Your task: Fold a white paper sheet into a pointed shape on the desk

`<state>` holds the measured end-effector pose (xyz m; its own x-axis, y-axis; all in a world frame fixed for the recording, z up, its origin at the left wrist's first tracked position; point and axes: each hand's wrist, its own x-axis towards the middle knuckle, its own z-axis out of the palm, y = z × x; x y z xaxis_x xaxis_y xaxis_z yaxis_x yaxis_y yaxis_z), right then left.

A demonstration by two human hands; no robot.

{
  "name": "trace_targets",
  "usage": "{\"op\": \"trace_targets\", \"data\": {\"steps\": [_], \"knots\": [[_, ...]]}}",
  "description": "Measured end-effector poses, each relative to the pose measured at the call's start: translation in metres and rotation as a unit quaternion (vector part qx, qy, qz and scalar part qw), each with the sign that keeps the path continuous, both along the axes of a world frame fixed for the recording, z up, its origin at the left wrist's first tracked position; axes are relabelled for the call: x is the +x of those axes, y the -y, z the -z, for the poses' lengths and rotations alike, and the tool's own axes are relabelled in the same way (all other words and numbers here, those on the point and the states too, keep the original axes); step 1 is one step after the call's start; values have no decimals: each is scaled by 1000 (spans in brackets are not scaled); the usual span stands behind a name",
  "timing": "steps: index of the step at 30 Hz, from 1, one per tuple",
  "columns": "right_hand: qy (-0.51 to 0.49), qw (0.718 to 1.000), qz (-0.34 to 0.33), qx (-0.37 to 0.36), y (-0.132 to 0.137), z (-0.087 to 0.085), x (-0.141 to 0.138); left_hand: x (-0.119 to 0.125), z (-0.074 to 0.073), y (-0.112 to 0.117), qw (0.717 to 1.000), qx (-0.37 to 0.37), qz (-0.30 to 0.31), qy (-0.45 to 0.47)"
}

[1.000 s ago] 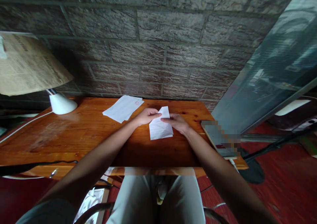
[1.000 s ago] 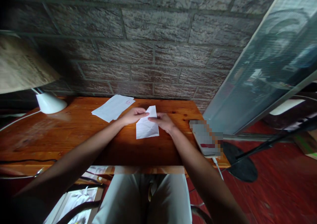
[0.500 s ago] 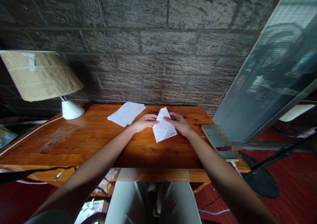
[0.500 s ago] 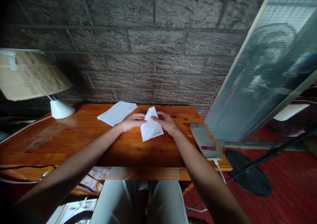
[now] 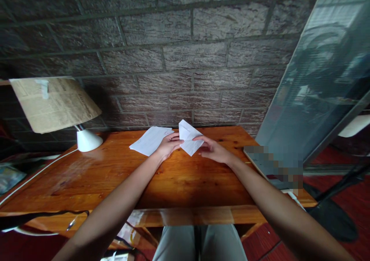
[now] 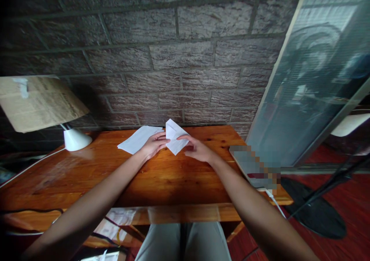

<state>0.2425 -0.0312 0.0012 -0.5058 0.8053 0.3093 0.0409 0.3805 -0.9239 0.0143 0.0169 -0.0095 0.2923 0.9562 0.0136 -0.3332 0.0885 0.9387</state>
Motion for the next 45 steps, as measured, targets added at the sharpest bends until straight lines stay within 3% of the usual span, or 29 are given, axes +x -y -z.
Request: {"op": "trace_targets", "data": {"steps": [2,7,14,20,24,27,30,34,37,40,45], "knots": [[12,1000,-11,-4,0,4,-2,-1,-1,0,1000,-5,5,12],[-23,998,52,10,-7,12,-8,0,-1,1,999,-12,30,8],[-21,987,135,83,-8,2,-4,7,-4,10,999,6,34,-15],[-24,986,135,89,-6,-2,-3,6,-8,11,999,-36,21,26],[-22,987,126,96,-9,1,-1,3,-10,10,997,-52,57,26],[0,981,133,140,-11,4,2,2,-11,10,997,-42,59,18],[66,947,195,248,-11,5,6,1,-11,10,998,-46,49,5],[204,847,290,395,0,-3,0,3,-9,10,997,-59,50,-1],[284,790,286,462,10,-9,-11,5,-6,11,997,-64,53,0],[313,783,233,484,14,-7,-19,5,-4,10,997,-63,50,-6],[298,822,182,449,7,1,-20,3,-5,9,996,-57,69,-6]]}}
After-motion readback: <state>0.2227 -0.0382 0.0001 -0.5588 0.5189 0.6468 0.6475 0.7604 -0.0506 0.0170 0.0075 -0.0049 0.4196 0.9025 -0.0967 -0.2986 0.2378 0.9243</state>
